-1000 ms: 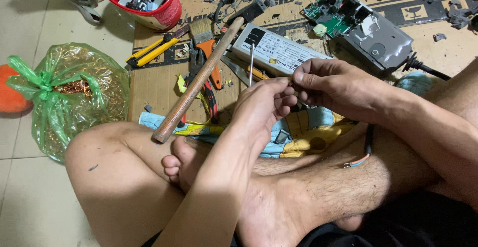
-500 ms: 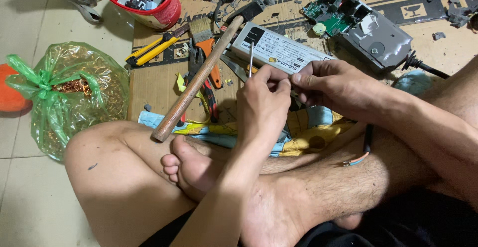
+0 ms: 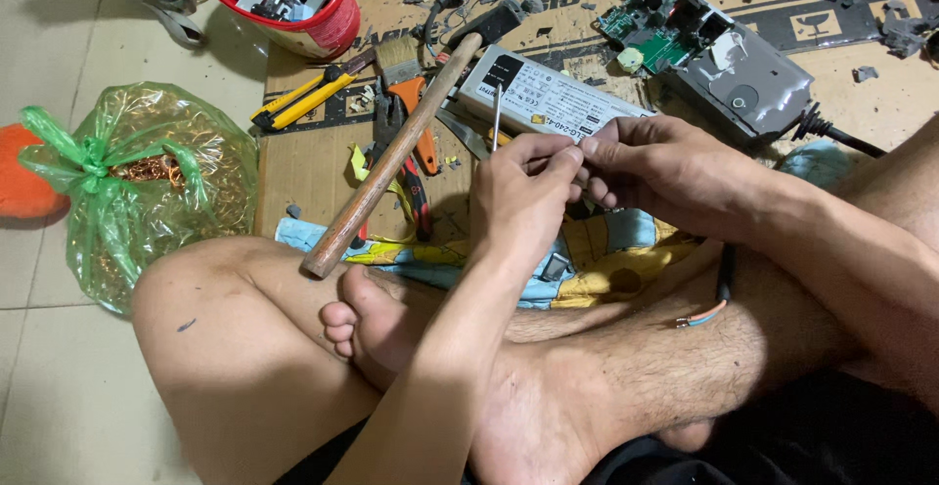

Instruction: The person sits on the floor and uses a hammer and screwdriver to dismantle a power supply unit. They pry open the casing, remove screws, and extract internal components like wires and circuit boards.

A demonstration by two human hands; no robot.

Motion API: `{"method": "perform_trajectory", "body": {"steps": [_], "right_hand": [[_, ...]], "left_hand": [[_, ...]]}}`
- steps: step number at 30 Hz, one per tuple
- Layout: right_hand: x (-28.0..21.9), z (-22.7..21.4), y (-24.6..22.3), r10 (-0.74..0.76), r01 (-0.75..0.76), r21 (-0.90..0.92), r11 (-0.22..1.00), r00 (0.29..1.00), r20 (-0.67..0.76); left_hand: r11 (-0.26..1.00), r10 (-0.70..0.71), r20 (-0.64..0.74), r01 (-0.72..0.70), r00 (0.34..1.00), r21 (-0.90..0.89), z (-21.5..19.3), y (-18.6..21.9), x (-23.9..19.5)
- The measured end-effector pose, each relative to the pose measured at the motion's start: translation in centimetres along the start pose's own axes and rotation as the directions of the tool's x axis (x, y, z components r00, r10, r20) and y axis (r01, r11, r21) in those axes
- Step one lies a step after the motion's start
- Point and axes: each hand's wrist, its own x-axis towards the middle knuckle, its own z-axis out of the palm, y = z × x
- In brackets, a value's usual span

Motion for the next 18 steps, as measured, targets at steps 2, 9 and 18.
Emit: {"method": "perform_trajectory", "body": {"steps": [2,9,18], "right_hand": [[-0.5,0.3,-0.5,0.007,-0.007,-0.018,1.000,1.000,-0.001],[0.5,-0.4,-0.2,0.124,-0.126,-0.043,0.991,0.991,-0.052],[1.4,-1.0,0.5,0.176,-0.178,-0.036,0.983,0.983,-0.047]], "left_hand": [[1.000,-0.013,0.001,0.013,1.000,-0.007,0.2,-0.4,0.3],[0.981,-0.176,-0.032,0.172,0.984,-0.094,-1.0,0.2,-1.3],[0.761,-0.361,-0.023,0.280,0.932,-0.585,-5.9,1.6,-0.2]]}}
